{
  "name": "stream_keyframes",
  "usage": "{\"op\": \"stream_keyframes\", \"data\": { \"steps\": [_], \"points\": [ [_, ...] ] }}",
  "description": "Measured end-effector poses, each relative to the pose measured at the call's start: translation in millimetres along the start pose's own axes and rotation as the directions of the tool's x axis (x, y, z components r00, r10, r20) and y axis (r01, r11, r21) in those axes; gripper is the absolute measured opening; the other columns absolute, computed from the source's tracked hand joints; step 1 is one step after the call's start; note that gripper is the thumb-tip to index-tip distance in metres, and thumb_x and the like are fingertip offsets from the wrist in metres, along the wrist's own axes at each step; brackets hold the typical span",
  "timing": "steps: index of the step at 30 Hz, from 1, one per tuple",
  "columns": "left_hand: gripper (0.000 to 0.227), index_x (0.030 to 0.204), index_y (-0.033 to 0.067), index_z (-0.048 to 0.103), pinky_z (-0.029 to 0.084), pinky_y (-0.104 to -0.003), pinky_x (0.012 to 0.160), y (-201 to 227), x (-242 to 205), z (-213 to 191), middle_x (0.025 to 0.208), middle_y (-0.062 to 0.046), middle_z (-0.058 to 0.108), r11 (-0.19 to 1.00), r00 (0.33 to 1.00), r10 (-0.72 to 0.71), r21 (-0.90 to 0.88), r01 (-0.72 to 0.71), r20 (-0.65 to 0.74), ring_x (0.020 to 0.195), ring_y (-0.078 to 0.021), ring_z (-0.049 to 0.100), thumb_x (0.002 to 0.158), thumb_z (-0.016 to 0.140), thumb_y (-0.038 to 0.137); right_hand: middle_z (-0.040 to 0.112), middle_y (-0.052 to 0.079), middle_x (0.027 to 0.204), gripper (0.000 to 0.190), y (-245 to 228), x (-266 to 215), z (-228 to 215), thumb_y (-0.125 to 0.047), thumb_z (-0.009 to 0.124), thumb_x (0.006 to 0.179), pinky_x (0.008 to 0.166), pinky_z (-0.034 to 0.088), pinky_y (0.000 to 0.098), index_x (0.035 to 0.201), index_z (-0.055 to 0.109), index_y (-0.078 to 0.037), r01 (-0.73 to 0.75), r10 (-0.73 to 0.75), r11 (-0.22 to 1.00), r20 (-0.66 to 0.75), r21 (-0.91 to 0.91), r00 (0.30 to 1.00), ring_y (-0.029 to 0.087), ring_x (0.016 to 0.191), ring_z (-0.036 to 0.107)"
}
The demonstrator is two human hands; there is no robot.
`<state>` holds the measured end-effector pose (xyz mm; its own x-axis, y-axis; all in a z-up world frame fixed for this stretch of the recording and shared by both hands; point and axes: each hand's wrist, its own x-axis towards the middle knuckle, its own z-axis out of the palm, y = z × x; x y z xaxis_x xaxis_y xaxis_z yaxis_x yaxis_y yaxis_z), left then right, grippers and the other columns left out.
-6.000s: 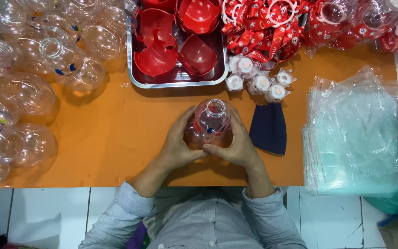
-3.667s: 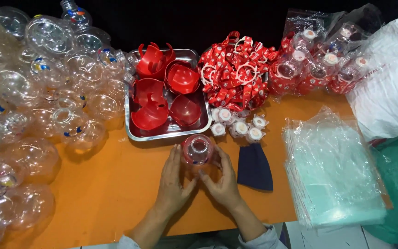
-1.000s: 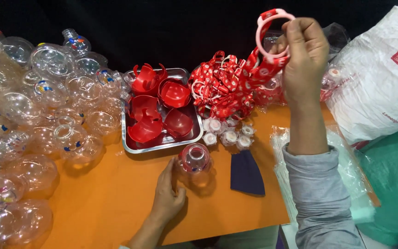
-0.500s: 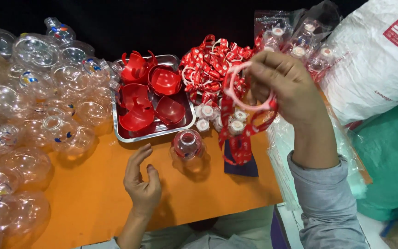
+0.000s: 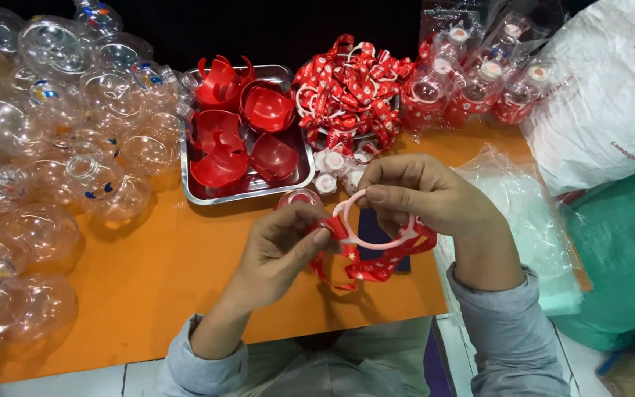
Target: Assembling a plastic bottle by attaching a red base component and a red decorative strap.
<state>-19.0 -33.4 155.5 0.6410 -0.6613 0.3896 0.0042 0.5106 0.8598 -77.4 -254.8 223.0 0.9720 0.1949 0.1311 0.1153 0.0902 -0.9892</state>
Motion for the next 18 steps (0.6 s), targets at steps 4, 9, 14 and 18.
{"op": "stream_keyframes", "data": {
  "steps": [4,9,14,18],
  "points": [
    [0.016,0.103,-0.0079,0.067,0.057,-0.028,0.057,-1,-5,-14,0.06,-0.012,0.066,0.997,0.997,-0.07,0.016,0.07,-0.023,0.057,-0.014,0.065,0.096,0.066,0.006,0.054,0.003,0.055,0.019,13,-7,-11,-0.007,0.063,0.096,0.047,0.059,0.0311,0.094,0.07,0.011,-0.022,0.021,1.0,0.016,0.007,1.0,0.006,0.05,0.05],
    [0.014,0.104,-0.006,0.068,0.056,-0.024,0.053,3,-10,-16,0.058,-0.01,0.063,0.987,0.998,-0.022,0.16,0.031,-0.057,0.05,-0.0131,0.064,0.097,0.065,0.006,0.065,0.013,0.07,0.024,22,-8,-22,-0.007,0.072,0.088,0.048,0.056,0.0262,0.102,0.07,0.012,-0.024,0.026,1.0,0.113,-0.012,0.993,0.01,0.053,0.058],
    [0.014,0.107,-0.0055,0.064,0.057,-0.026,0.051,3,-14,-27,0.058,-0.011,0.062,0.976,0.989,0.063,0.217,-0.032,-0.136,0.048,-0.0144,0.064,0.1,0.059,0.006,0.07,0.015,0.077,0.029,16,-15,-18,-0.001,0.076,0.082,0.047,0.052,0.0214,0.108,0.07,0.013,-0.08,0.079,0.997,0.175,0.003,0.981,0.009,0.054,0.059],
    [0.013,0.109,-0.0049,0.061,0.062,-0.029,0.052,1,-19,-41,0.061,-0.011,0.062,0.964,0.966,0.112,0.262,-0.048,-0.232,0.051,-0.015,0.065,0.102,0.056,0.005,0.075,0.021,0.072,0.034,18,-25,-19,0.0,0.073,0.085,0.031,0.042,0.0152,0.113,0.069,0.019,-0.225,0.227,0.974,0.222,-0.034,0.948,0.003,0.035,0.051]
  ]
}}
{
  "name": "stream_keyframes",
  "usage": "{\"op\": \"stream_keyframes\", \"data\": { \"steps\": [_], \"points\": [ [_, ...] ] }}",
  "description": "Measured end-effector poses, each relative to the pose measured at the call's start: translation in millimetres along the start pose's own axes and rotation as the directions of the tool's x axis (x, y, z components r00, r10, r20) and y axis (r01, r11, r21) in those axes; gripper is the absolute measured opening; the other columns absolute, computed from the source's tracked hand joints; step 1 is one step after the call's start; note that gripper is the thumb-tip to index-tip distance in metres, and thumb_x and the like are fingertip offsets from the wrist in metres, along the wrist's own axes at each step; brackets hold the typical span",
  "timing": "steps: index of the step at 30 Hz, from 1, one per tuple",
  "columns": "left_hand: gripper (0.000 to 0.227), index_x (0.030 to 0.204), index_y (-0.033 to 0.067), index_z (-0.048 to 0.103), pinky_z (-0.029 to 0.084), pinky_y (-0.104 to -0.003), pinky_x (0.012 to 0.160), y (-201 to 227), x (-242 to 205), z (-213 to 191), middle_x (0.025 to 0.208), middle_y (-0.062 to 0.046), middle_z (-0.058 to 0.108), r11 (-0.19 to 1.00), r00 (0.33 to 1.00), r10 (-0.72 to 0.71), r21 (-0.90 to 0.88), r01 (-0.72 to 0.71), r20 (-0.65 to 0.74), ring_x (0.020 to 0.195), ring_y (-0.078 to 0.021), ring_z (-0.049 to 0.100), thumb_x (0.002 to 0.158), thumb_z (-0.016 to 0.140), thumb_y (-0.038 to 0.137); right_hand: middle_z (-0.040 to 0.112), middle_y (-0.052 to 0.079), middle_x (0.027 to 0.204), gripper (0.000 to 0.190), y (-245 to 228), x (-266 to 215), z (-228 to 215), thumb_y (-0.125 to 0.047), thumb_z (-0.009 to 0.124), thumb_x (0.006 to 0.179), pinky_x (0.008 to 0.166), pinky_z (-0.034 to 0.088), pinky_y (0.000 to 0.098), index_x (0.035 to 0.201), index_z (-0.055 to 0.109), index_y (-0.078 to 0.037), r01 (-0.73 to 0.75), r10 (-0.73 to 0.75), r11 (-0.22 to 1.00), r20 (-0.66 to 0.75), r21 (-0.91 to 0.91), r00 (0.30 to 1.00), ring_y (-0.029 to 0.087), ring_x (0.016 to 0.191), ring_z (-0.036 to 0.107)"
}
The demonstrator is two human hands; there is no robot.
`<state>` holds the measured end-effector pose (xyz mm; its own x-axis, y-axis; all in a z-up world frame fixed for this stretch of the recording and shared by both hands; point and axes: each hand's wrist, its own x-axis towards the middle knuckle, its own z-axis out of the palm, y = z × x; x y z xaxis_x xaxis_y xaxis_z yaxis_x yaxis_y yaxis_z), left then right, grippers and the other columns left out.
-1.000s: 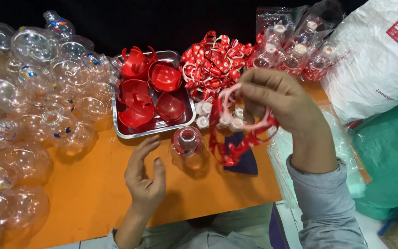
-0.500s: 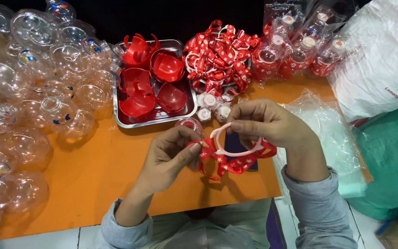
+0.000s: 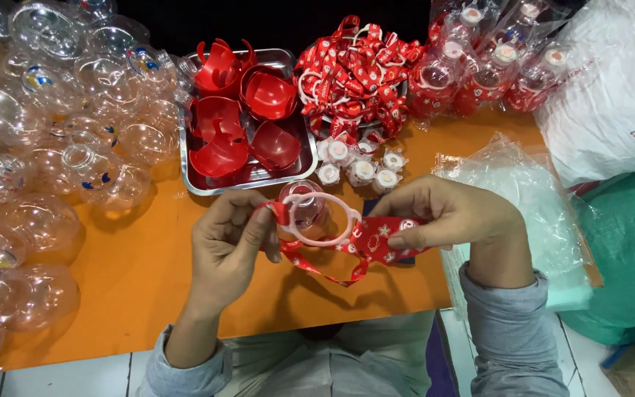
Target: Assembling a plastic bottle by attaching a red base component and a red decorative strap.
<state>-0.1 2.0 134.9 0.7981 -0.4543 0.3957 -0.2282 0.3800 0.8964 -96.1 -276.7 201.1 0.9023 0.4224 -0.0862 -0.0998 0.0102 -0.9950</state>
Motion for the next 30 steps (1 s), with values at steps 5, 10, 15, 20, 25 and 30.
{"op": "stream_keyframes", "data": {
  "steps": [5,10,15,20,25,30],
  "points": [
    [0.013,0.108,-0.0049,0.061,0.064,-0.031,0.06,6,-4,0,0.067,-0.015,0.069,0.998,0.999,0.024,0.055,-0.021,-0.044,0.058,-0.0172,0.071,0.102,0.055,0.005,0.08,0.019,0.079,0.033,8,-3,-5,0.0,0.077,0.082,0.051,0.06,0.0263,0.112,0.075,0.013,-0.006,0.006,0.998,-0.004,-0.07,1.0,0.01,0.057,0.066],
    [0.01,0.109,-0.0029,0.06,0.061,-0.032,0.074,6,-5,-2,0.078,-0.016,0.073,0.974,0.993,0.107,0.207,-0.094,-0.053,0.073,-0.0184,0.072,0.102,0.056,0.004,0.081,0.015,0.088,0.028,19,0,-7,0.0,0.075,0.084,0.078,0.062,0.0365,0.11,0.077,0.009,0.076,-0.11,0.97,-0.139,-0.229,0.984,0.015,0.081,0.07],
    [0.01,0.095,0.0015,0.061,0.053,-0.03,0.067,7,-2,0,0.091,-0.014,0.067,0.95,0.982,0.188,0.255,-0.179,-0.012,0.075,-0.0171,0.058,0.093,0.06,-0.009,0.078,0.018,0.099,0.027,32,4,-9,-0.003,0.07,0.089,0.093,0.055,0.0424,0.114,0.073,0.007,0.118,-0.217,0.93,-0.257,-0.349,0.942,0.024,0.096,0.071],
    [0.012,0.096,0.0056,0.063,0.046,-0.028,0.063,5,1,16,0.096,-0.012,0.065,0.949,0.981,0.189,0.252,-0.191,0.035,0.074,-0.0167,0.052,0.093,0.059,-0.005,0.068,0.024,0.12,0.061,29,18,15,-0.018,0.085,0.077,0.107,0.04,0.0562,0.131,0.064,0.001,0.06,-0.248,0.827,-0.267,-0.559,0.931,0.04,0.119,0.059],
    [0.013,0.104,0.0054,0.066,0.052,-0.034,0.069,-9,0,30,0.099,-0.013,0.065,0.938,0.97,0.222,0.248,-0.241,0.102,0.085,-0.0278,0.064,0.093,0.061,0.001,0.057,0.026,0.138,0.073,50,41,41,-0.041,0.083,0.081,0.113,0.032,0.062,0.142,0.057,-0.008,0.105,-0.361,0.632,-0.171,-0.767,0.917,0.05,0.135,0.048],
    [0.025,0.111,0.0081,0.067,0.056,-0.035,0.072,-9,-2,26,0.091,-0.009,0.066,0.94,0.982,0.18,0.283,-0.191,0.065,0.079,-0.0244,0.066,0.091,0.074,0.021,0.074,0.017,0.099,0.025,55,47,49,-0.005,0.062,0.089,0.084,0.056,0.0466,0.111,0.074,-0.005,0.165,-0.329,0.849,-0.259,-0.502,0.908,0.034,0.089,0.072]
  ]
}}
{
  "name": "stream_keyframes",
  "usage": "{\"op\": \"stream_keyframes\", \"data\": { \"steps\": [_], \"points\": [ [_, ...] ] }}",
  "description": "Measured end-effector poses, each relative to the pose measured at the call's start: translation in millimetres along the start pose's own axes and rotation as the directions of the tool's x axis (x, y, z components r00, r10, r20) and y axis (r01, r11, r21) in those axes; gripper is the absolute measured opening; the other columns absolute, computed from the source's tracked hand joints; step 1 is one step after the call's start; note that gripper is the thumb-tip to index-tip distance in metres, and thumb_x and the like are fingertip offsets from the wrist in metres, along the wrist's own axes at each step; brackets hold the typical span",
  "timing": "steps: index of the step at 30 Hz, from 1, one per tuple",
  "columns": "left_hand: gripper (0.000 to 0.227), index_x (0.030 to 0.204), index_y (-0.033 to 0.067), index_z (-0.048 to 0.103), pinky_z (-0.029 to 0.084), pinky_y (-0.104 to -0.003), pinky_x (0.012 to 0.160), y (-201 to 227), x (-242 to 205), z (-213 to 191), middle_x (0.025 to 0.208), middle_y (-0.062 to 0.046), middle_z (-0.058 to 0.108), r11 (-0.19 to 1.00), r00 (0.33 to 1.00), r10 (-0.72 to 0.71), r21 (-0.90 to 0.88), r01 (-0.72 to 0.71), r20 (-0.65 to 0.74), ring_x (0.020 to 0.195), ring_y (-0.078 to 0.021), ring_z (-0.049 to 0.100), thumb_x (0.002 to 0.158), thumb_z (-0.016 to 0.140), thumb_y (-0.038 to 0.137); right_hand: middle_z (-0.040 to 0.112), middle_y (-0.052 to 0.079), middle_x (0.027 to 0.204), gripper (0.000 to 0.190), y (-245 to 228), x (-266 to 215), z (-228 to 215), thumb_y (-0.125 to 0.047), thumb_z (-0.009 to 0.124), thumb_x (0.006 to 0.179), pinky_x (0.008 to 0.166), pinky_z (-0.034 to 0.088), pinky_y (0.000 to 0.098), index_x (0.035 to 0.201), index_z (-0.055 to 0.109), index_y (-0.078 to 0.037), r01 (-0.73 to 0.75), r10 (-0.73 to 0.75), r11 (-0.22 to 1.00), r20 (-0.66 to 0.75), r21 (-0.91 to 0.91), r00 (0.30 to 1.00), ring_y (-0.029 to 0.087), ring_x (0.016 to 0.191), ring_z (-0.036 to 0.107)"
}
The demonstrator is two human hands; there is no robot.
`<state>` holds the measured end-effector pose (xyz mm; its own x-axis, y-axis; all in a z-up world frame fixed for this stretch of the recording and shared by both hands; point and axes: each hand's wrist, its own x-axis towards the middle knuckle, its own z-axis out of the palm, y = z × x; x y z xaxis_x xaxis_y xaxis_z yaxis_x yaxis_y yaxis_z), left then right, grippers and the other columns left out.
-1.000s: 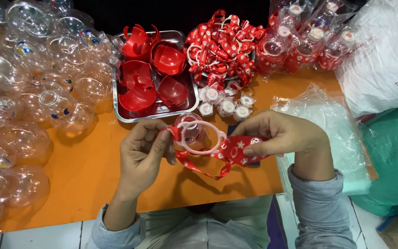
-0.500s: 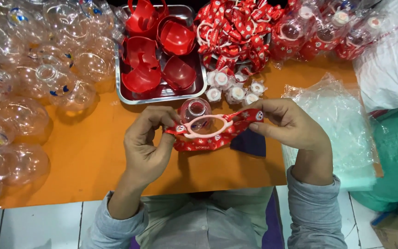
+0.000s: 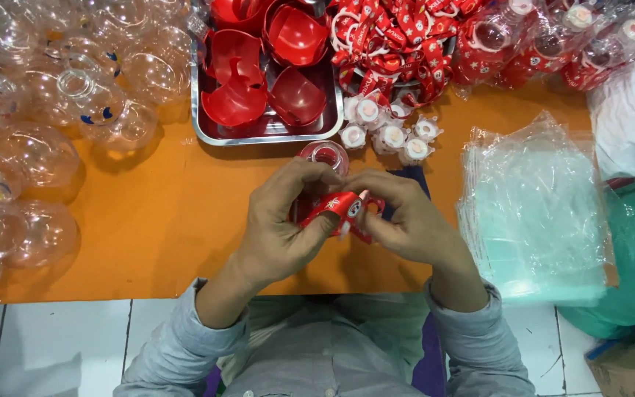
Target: Assembling a plastic bottle by attaching a red base component and a red decorative strap.
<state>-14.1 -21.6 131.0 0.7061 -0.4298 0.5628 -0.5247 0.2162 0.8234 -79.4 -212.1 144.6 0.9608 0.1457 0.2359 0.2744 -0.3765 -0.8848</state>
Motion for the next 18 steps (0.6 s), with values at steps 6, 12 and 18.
{"op": "stream_keyframes", "data": {
  "steps": [6,12,18],
  "points": [
    [0.032,0.105,0.0101,0.071,0.057,-0.038,0.074,-11,-7,-24,0.085,-0.009,0.069,0.981,0.997,-0.067,0.184,0.062,0.025,0.078,-0.0292,0.068,0.076,0.07,-0.004,0.063,0.007,0.058,0.016,7,-22,-28,-0.008,0.059,0.099,0.052,0.053,0.0244,0.101,0.067,0.005,0.024,0.016,0.945,-0.116,0.327,0.993,0.012,0.048,0.06],
    [0.025,0.109,0.006,0.062,0.051,-0.021,0.083,-28,-28,-47,0.103,-0.004,0.066,0.959,0.947,-0.28,0.009,0.285,-0.155,0.091,-0.011,0.064,0.092,0.051,-0.008,0.073,0.004,0.092,0.017,26,-56,-67,-0.02,0.072,0.098,0.055,0.055,0.0226,0.111,0.072,-0.008,0.13,0.367,0.706,-0.517,0.696,0.773,0.015,0.07,0.069],
    [0.002,0.106,0.0118,0.058,0.024,-0.017,0.043,-65,-50,-67,0.072,0.006,0.043,0.817,0.848,-0.487,-0.453,0.357,-0.209,0.052,0.0007,0.028,0.105,0.057,0.011,0.029,-0.012,0.05,0.021,34,-64,-89,-0.021,0.062,0.107,0.058,0.037,0.0184,0.113,0.069,-0.003,0.266,0.351,0.503,-0.475,0.823,0.807,0.001,0.042,0.034]
  ]
}}
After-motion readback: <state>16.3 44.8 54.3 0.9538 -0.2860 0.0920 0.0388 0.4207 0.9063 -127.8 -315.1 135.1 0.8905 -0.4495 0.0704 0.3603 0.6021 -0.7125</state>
